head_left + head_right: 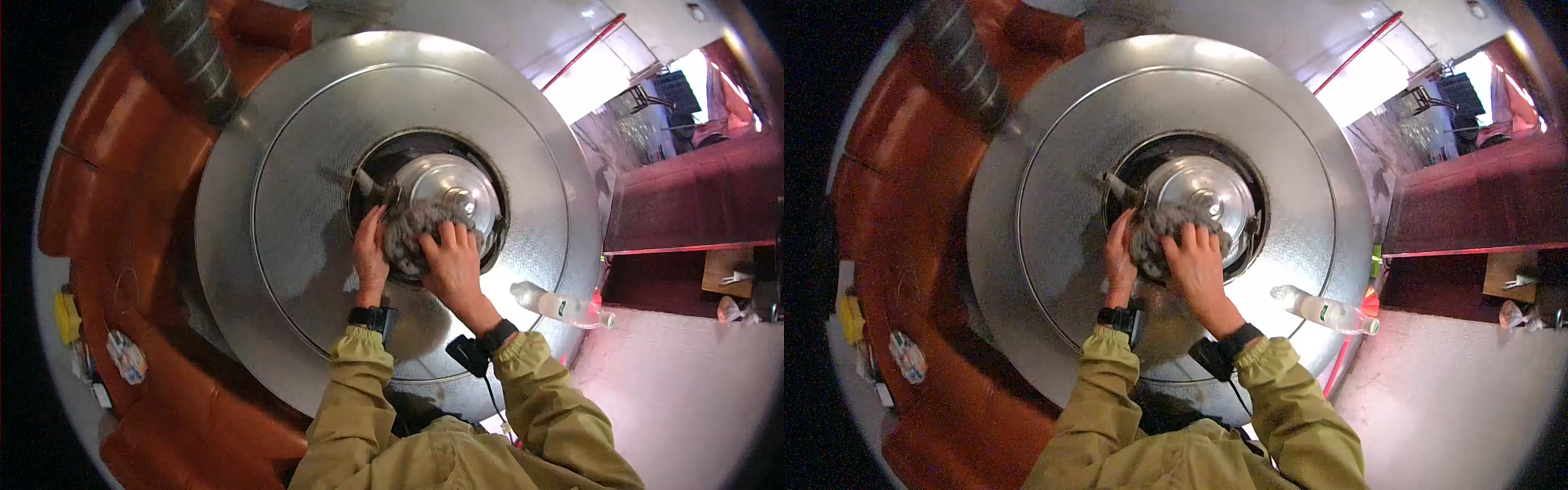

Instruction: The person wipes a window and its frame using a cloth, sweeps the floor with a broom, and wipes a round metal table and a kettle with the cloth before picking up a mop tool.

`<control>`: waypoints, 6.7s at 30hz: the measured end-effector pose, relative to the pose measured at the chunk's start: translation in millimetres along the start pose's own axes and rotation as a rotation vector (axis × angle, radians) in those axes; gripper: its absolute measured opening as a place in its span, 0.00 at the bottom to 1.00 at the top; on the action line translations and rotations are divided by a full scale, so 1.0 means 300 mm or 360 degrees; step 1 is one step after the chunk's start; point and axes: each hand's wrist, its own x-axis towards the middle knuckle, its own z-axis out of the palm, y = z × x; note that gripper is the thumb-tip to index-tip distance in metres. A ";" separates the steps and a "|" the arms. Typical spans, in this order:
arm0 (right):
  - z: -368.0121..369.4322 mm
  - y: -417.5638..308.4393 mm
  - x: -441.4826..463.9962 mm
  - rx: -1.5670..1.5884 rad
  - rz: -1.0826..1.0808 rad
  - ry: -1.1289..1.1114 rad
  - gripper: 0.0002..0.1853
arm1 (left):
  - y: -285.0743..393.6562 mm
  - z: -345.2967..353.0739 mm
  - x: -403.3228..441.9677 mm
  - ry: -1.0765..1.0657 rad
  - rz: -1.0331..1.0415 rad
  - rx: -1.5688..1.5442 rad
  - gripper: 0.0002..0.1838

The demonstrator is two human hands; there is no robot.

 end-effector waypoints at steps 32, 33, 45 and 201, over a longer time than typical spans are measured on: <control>-0.041 0.059 -0.272 0.0154 0.0123 -0.0223 0.20 | 0.128 0.053 0.004 0.0215 -0.0326 0.0337 0.35; -0.068 0.050 -0.279 0.0142 0.0191 -0.0197 0.20 | 0.132 0.045 0.008 0.0095 -0.0371 0.0312 0.35; -0.177 -0.012 -0.811 0.1686 0.0664 -0.0839 0.26 | 0.188 -0.211 -0.513 -0.0909 -0.0942 -0.0481 0.32; 0.893 2.860 -2.222 0.1277 0.2739 -0.0095 0.41 | -0.429 2.775 -0.708 -0.1934 -0.0495 0.1111 0.17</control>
